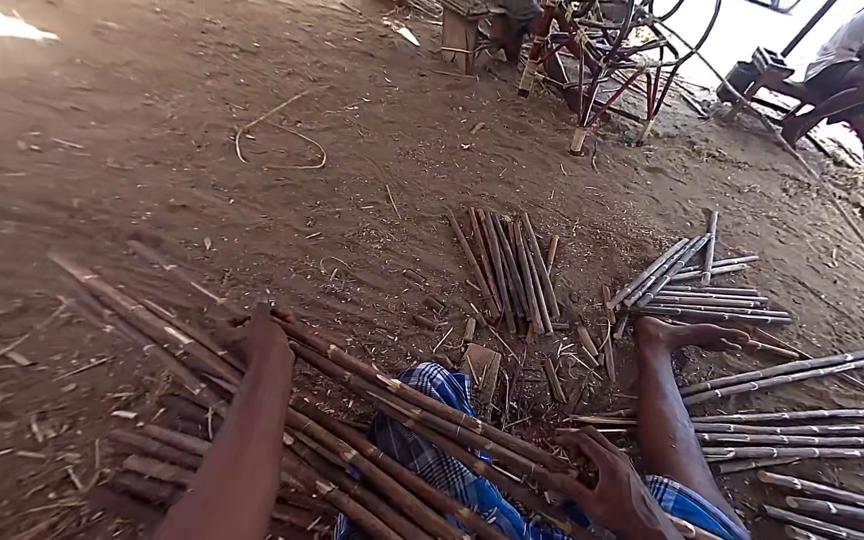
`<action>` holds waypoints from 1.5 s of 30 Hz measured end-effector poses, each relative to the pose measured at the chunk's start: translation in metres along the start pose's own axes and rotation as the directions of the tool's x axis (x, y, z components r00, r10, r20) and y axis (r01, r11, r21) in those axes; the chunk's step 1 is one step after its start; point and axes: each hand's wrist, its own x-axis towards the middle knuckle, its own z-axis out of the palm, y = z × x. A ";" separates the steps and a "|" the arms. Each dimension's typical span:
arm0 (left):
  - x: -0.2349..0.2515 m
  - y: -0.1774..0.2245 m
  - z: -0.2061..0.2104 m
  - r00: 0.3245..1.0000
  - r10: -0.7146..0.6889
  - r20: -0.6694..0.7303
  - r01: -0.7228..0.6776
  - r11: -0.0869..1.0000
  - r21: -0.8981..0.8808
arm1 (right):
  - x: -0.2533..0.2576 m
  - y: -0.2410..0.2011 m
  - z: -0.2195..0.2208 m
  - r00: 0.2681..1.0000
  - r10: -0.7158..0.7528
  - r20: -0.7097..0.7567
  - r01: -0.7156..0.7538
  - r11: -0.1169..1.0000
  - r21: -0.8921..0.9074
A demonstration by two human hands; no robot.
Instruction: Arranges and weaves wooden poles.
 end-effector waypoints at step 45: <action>-0.242 -0.031 -0.003 -0.369 -0.226 0.902 -0.814 0.547 -0.196 | 0.030 -0.027 0.042 0.979 -0.173 -0.110 0.183 0.979 0.086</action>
